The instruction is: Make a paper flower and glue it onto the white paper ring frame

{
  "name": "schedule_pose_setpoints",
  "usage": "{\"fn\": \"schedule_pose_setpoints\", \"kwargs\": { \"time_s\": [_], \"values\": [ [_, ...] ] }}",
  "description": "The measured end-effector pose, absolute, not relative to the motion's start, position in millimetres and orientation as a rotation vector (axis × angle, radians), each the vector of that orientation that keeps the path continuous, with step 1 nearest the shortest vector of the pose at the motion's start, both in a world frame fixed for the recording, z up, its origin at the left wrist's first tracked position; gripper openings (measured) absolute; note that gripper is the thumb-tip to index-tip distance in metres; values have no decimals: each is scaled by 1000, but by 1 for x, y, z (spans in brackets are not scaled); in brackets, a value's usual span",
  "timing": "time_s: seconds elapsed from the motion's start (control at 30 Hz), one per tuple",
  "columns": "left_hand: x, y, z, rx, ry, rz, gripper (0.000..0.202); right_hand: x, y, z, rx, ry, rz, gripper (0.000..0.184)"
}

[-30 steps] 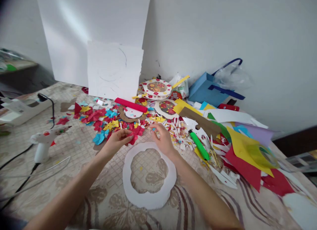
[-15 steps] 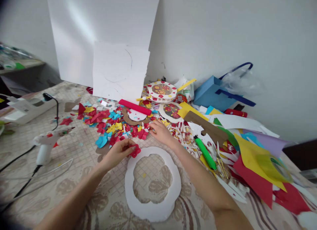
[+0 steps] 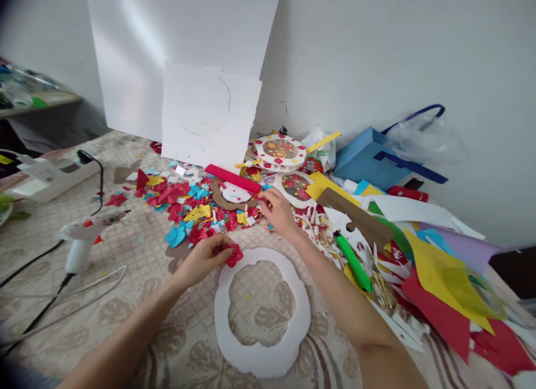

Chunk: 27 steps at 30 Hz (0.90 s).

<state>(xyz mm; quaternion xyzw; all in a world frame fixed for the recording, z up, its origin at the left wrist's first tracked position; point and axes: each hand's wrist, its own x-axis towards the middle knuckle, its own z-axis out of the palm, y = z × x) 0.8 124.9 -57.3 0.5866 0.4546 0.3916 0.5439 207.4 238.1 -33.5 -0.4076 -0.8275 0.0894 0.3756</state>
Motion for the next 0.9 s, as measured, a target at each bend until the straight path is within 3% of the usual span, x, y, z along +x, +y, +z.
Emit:
{"fn": "schedule_pose_setpoints", "kwargs": {
  "time_s": [0.13,0.4,0.73,0.9],
  "values": [
    [0,125,-58,1420,1082,930,13,207,250,-31,-950,-2323,271,15],
    [0,127,-60,1415,1089,942,16,217,296,-47,-1198,-2340,171,16],
    [-5,130,-64,1362,1086,985,16,211,313,-47,-1276,-2007,608,7],
    [-4,131,-63,1320,1113,998,15,226,310,-45,-1318,-1703,971,27]
  ]
}}
